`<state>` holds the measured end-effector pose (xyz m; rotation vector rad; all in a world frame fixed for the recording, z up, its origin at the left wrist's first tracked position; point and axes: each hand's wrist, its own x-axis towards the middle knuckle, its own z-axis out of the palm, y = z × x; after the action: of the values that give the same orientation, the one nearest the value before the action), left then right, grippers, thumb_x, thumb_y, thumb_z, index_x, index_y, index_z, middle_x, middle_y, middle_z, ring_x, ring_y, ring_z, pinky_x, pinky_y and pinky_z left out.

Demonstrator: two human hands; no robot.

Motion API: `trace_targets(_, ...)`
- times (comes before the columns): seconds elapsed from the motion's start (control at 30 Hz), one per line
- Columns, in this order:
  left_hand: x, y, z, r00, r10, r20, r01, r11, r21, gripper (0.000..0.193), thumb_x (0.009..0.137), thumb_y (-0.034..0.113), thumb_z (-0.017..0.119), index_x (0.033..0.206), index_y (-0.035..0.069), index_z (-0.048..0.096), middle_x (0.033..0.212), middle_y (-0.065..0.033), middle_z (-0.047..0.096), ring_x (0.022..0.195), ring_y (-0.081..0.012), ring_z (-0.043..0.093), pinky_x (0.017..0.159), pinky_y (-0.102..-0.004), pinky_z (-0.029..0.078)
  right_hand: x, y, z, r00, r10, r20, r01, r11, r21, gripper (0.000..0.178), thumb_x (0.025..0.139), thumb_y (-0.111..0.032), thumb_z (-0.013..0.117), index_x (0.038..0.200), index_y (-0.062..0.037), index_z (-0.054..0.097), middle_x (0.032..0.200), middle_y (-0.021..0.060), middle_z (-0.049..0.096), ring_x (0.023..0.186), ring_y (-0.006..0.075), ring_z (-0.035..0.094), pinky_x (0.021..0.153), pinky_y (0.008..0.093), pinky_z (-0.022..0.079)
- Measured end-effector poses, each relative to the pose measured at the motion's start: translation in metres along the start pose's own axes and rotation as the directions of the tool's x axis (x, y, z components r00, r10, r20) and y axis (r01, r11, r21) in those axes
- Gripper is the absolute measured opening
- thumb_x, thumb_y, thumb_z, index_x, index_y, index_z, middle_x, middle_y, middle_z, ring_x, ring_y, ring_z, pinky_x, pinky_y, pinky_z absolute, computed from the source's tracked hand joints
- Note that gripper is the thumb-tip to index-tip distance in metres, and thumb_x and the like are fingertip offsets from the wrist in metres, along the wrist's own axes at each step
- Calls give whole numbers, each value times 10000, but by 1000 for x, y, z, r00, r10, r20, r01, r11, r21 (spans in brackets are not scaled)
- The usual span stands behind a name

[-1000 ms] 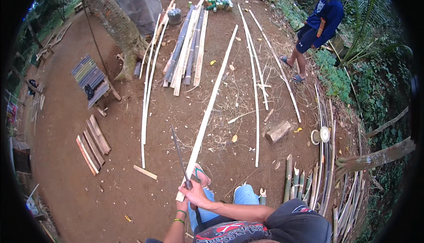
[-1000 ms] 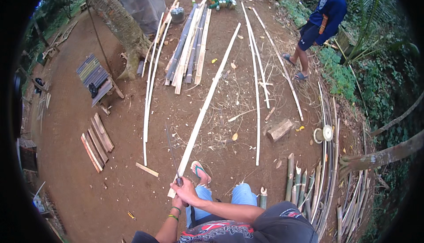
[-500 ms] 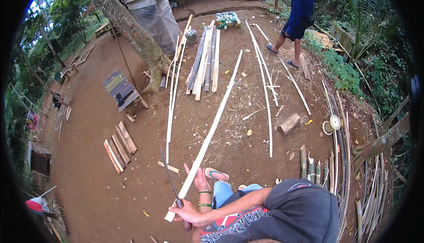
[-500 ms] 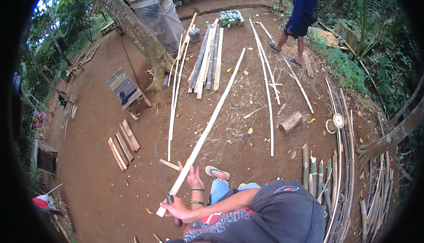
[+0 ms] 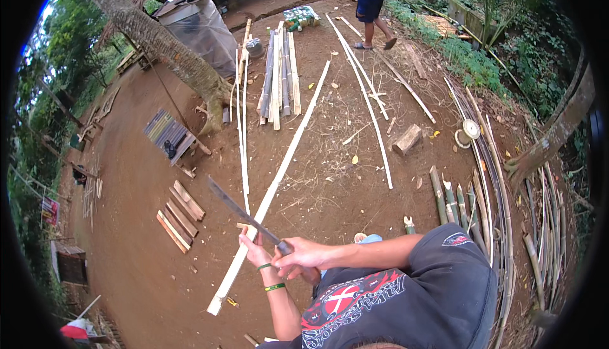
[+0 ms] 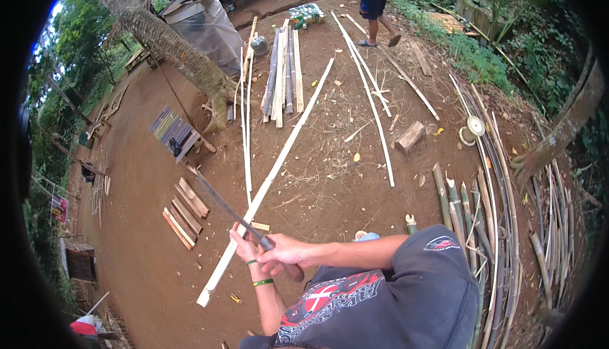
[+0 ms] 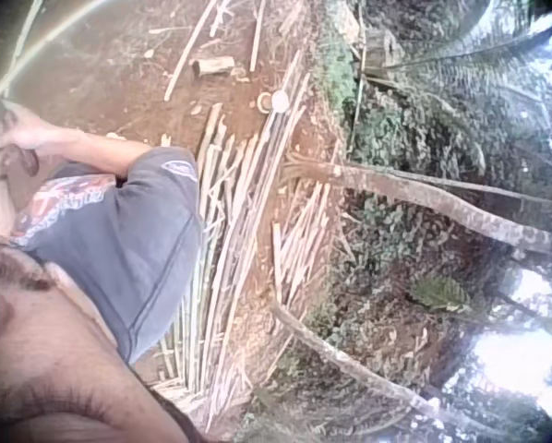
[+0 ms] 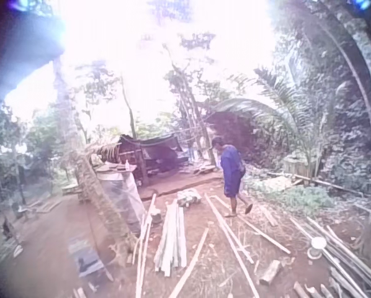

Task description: The person uses a machete to shave and shape a long, thin piece of light-colored wood. They hold the wood with one hand and repeatedly strike it with the blade to remove thin strips, refining the wood's profile. The person occasionally pauses to inspect the wood and adjust their grip before continuing the shaping process.

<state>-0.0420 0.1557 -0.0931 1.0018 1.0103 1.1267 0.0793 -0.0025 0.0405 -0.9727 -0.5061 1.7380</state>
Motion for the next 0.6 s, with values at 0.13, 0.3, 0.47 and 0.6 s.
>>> trace_targets(0.13, -5, 67, -82, 983, 183, 35, -186, 967, 175, 503, 1060, 424, 384, 1333, 17, 498, 1275, -149, 597, 1163, -243, 587, 978, -369, 509, -10, 24, -24, 952, -30, -303, -26, 983, -179, 223, 893, -128, 701, 987, -72, 507, 937, 61, 661, 711, 145, 686, 611, 295, 582)
trace_targets(0.3, -21, 155, -155, 934, 350, 70, -356, 898, 257, 488, 1064, 364, 377, 1380, 0, 456, 1284, -164, 601, 1192, -245, 570, 1020, -368, 449, -35, 80, -55, 843, 67, -534, -118, 991, -62, 224, 893, -167, 713, 951, -65, 523, 843, 56, 645, 686, 133, 661, 567, 278, 563)
trace_targets(0.47, -58, 240, -197, 852, 521, 53, -510, 802, 311, 482, 1064, 301, 346, 1356, -66, 456, 1262, -225, 590, 1204, -292, 555, 1080, -417, 417, -54, 141, -54, 770, 90, -631, -171, 983, -68, 241, 909, -244, 711, 936, -73, 543, 828, 47, 642, 700, 133, 658, 583, 275, 555)
trace_targets(0.6, -85, 268, -192, 747, 663, -43, -650, 742, 162, 491, 1067, 304, 308, 1358, -71, 434, 1264, -224, 566, 1211, -311, 550, 1092, -423, 426, -50, 155, -43, 764, 165, -623, -188, 982, 29, 271, 918, -282, 703, 948, -72, 534, 841, 44, 638, 692, 138, 659, 590, 292, 568)
